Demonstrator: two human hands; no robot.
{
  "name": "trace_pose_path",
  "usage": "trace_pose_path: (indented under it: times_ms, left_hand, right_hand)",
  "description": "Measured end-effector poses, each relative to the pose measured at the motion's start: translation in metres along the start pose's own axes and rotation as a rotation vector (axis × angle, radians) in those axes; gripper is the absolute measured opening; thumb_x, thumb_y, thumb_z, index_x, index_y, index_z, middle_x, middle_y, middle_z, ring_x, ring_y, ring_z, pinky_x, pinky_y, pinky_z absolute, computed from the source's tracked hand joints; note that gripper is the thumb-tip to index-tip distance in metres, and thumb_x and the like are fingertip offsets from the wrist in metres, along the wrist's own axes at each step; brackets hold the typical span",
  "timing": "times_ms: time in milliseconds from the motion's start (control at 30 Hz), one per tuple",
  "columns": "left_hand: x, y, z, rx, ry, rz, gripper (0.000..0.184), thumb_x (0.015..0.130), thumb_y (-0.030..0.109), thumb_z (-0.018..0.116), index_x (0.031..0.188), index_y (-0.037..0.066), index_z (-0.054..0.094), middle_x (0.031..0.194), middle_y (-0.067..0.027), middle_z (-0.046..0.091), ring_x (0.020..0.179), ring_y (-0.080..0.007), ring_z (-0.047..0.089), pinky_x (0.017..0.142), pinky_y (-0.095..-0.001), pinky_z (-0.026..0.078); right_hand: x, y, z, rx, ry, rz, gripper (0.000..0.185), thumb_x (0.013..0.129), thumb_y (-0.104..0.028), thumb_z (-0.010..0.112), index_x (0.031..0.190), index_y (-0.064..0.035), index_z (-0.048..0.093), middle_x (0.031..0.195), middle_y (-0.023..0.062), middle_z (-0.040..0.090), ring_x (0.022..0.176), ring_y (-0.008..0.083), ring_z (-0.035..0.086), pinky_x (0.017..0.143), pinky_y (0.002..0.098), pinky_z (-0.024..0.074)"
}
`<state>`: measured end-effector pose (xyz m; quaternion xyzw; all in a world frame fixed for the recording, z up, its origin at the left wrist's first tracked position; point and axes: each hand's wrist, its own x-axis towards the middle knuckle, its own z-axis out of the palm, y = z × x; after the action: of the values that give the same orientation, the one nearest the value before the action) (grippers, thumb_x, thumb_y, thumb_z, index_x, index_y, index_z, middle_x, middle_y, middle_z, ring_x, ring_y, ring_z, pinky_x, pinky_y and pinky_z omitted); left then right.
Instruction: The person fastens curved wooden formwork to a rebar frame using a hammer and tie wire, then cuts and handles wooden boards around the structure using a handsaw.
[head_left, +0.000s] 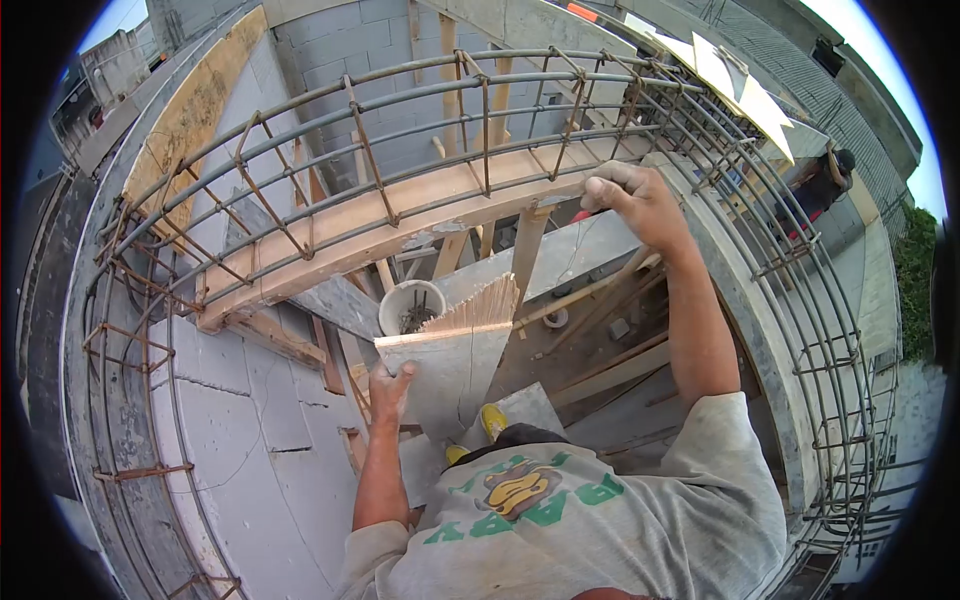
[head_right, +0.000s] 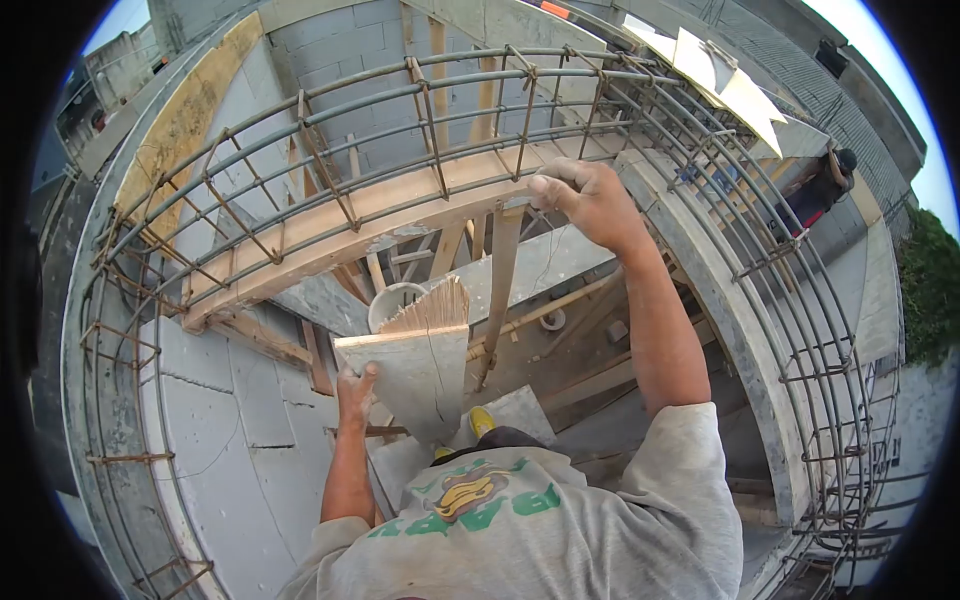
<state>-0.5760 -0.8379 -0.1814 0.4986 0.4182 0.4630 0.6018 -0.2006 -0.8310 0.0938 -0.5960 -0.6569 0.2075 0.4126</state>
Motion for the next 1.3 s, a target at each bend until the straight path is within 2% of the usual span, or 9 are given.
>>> trace_pose_path:
  times_ms: [133, 200, 300, 467, 533, 833, 1033, 1100, 1300]
  left_hand:
    - [0.010, -0.004, 0.011, 0.026, 0.075, 0.110, 0.072, 0.076, 0.059, 0.074, 0.111, -0.002, 0.063, 0.100, -0.0049, 0.067, 0.091, -0.0136, 0.059, 0.084, -0.0301, 0.046]
    - [0.014, 0.002, 0.010, 0.105, 0.104, 0.148, 0.073, 0.076, 0.060, 0.074, 0.111, -0.003, 0.062, 0.099, -0.0058, 0.067, 0.091, -0.0138, 0.060, 0.083, -0.0303, 0.047]
    - [0.006, 0.009, 0.004, 0.149, 0.193, 0.129, 0.073, 0.076, 0.060, 0.073, 0.110, -0.004, 0.062, 0.097, -0.0077, 0.067, 0.090, -0.0149, 0.061, 0.081, -0.0310, 0.048]
    - [-0.019, -0.007, -0.041, 0.261, 0.472, 0.019, 0.069, 0.078, 0.057, 0.073, 0.111, -0.002, 0.063, 0.099, -0.0087, 0.068, 0.092, -0.0155, 0.061, 0.082, -0.0316, 0.048]
    - [-0.035, -0.004, -0.057, 0.168, 0.602, 0.049, 0.069, 0.078, 0.057, 0.073, 0.111, -0.003, 0.063, 0.100, -0.0082, 0.068, 0.093, -0.0158, 0.060, 0.083, -0.0314, 0.047]
    - [-0.053, -0.010, -0.101, 0.010, 0.824, 0.122, 0.070, 0.077, 0.056, 0.074, 0.114, -0.002, 0.062, 0.105, -0.0081, 0.066, 0.096, -0.0162, 0.060, 0.087, -0.0315, 0.046]
    - [-0.044, 0.002, -0.096, 0.031, 0.730, 0.074, 0.071, 0.077, 0.057, 0.074, 0.114, -0.002, 0.062, 0.105, -0.0087, 0.067, 0.097, -0.0165, 0.060, 0.087, -0.0314, 0.047]
    - [-0.037, 0.002, -0.090, 0.040, 0.667, 0.054, 0.073, 0.076, 0.057, 0.075, 0.115, -0.003, 0.062, 0.105, -0.0090, 0.067, 0.097, -0.0167, 0.060, 0.087, -0.0314, 0.047]
    - [0.001, 0.000, -0.058, 0.080, 0.408, 0.051, 0.074, 0.075, 0.057, 0.077, 0.117, -0.002, 0.062, 0.103, -0.0099, 0.067, 0.096, -0.0175, 0.060, 0.087, -0.0318, 0.047]
  right_hand:
    - [0.094, -0.013, -0.084, -0.224, 0.413, -0.093, 0.030, 0.095, -0.030, 0.059, 0.097, -0.0016, 0.069, 0.080, 0.0049, 0.068, 0.076, 0.0114, 0.062, 0.073, 0.0280, 0.0498]
    - [0.148, -0.002, -0.112, -0.483, 0.500, -0.058, 0.037, 0.091, -0.037, 0.061, 0.103, -0.0030, 0.069, 0.092, 0.0131, 0.072, 0.089, 0.0247, 0.067, 0.079, 0.0335, 0.0497]
    - [0.223, 0.031, -0.137, -0.748, 0.374, 0.000, 0.048, 0.090, -0.046, 0.058, 0.119, -0.0072, 0.063, 0.112, 0.0203, 0.067, 0.106, 0.0370, 0.062, 0.089, 0.0408, 0.0475]
    - [0.385, 0.196, -0.224, -0.992, 0.051, -0.099, 0.063, 0.092, -0.059, 0.048, 0.129, -0.0091, 0.056, 0.122, 0.0242, 0.061, 0.119, 0.0395, 0.055, 0.098, 0.0425, 0.0418]
    - [0.395, 0.195, -0.220, -0.940, 0.056, -0.027, 0.069, 0.093, -0.056, 0.052, 0.131, 0.0020, 0.053, 0.127, 0.0218, 0.059, 0.121, 0.0321, 0.054, 0.102, 0.0375, 0.0387]
    - [0.449, 0.257, -0.274, -0.798, -0.006, 0.184, 0.062, 0.091, -0.060, 0.050, 0.119, -0.0071, 0.064, 0.110, 0.0207, 0.065, 0.101, 0.0353, 0.061, 0.091, 0.0399, 0.0444]
    - [0.387, 0.117, -0.205, -1.175, 0.324, 0.099, 0.059, 0.089, -0.060, 0.053, 0.125, -0.0137, 0.063, 0.121, 0.0122, 0.065, 0.116, 0.0283, 0.059, 0.094, 0.0405, 0.0440]
    - [0.397, 0.135, -0.238, -1.019, 0.406, -0.198, 0.059, 0.089, -0.060, 0.051, 0.129, -0.0181, 0.060, 0.124, 0.0088, 0.064, 0.113, 0.0271, 0.061, 0.093, 0.0406, 0.0446]
    - [0.263, -0.024, -0.192, -0.306, 0.658, -0.090, 0.074, 0.078, -0.055, 0.070, 0.129, -0.0041, 0.052, 0.092, 0.0223, 0.069, 0.066, 0.0341, 0.067, 0.054, 0.0537, 0.0493]
